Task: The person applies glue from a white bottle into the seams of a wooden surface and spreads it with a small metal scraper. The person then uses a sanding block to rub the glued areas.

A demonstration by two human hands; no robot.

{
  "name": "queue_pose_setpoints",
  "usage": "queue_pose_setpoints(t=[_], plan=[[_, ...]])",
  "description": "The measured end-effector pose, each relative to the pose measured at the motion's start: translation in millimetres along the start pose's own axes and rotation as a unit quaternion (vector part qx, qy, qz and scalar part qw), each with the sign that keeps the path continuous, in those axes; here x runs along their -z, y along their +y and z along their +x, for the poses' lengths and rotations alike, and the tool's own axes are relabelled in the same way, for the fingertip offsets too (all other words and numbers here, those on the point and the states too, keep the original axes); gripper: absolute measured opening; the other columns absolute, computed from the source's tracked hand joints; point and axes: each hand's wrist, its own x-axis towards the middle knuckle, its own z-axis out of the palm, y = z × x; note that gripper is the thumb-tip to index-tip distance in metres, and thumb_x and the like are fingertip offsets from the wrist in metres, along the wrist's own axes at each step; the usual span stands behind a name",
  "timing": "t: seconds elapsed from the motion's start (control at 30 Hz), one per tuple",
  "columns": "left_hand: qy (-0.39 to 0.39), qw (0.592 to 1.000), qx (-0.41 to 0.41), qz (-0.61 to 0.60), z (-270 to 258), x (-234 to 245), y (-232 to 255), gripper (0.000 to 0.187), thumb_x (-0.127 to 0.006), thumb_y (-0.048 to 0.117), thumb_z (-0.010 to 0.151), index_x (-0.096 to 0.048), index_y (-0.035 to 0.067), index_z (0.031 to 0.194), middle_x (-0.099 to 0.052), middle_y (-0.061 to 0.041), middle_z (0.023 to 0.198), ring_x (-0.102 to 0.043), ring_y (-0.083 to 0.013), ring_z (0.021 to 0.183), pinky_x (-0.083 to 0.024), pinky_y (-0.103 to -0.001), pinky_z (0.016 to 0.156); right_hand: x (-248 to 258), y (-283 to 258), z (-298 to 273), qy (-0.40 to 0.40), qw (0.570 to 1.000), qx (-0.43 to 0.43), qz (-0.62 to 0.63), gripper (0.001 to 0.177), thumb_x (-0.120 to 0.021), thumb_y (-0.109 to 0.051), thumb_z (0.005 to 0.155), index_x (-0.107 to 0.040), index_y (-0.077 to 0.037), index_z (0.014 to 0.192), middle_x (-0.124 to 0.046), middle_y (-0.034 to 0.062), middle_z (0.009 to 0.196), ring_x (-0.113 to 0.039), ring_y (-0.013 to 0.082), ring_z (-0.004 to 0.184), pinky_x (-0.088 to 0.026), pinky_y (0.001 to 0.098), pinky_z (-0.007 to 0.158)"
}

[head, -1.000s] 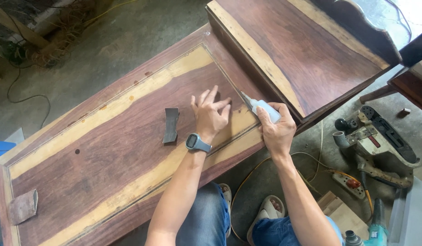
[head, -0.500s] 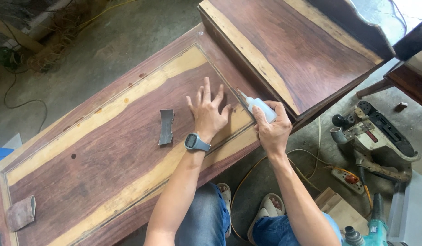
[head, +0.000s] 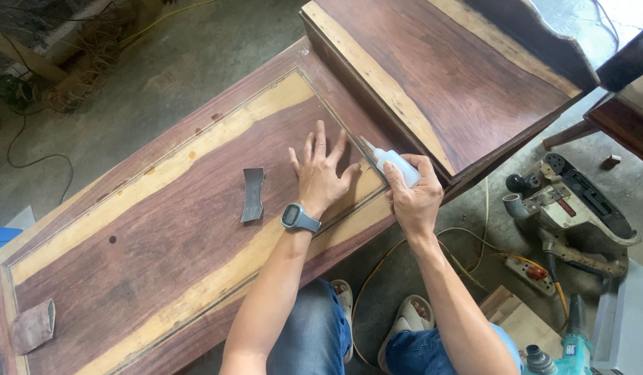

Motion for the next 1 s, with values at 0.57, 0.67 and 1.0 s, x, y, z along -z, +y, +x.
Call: queue_pose_setpoints(t=[0.57,0.67,1.0], plan=[[0.021,0.999,0.017,-0.047,-1.9,9.1,0.3,0.070,-0.074,0.051,0.085,-0.047,0.044,0.149,-0.015,-0.013,0.171,-0.024,-0.0430,0.153,-0.011,-0.081,0.112,-0.1,-1.6,-1.8,0.000,1.000,0.006,0.000,0.025,-0.082,-0.016,0.092,-0.070,0.001,0.106,-0.059,0.0113,0.054,-0.061,0.0142,0.043,-0.048,0.0230,0.035],[0.088,0.993,0.029,-0.070,-0.3,-2.4,-6.5,0.091,-0.083,0.043,0.080,-0.037,0.037,0.158,-0.015,-0.016,0.171,-0.026,-0.0463,0.152,-0.013,-0.082,0.111,0.5,-1.7,-1.3,0.000,1.000,0.007,-0.007,0.025,-0.083,-0.017,0.092,-0.071,0.000,0.106,-0.058,0.0108,0.051,-0.061,0.0144,0.041,-0.047,0.0237,0.034],[0.340,0.926,0.092,-0.134,11.3,-32.0,-45.8,0.020,-0.071,0.024,0.089,-0.078,0.038,0.101,-0.067,0.012,0.120,-0.060,-0.0143,0.114,-0.027,-0.046,0.110,-2.0,2.5,1.0,-0.045,0.996,-0.013,-0.073,0.025,-0.083,-0.021,0.091,-0.073,-0.004,0.105,-0.057,0.0102,0.048,-0.058,0.0138,0.038,-0.043,0.0221,0.034]])
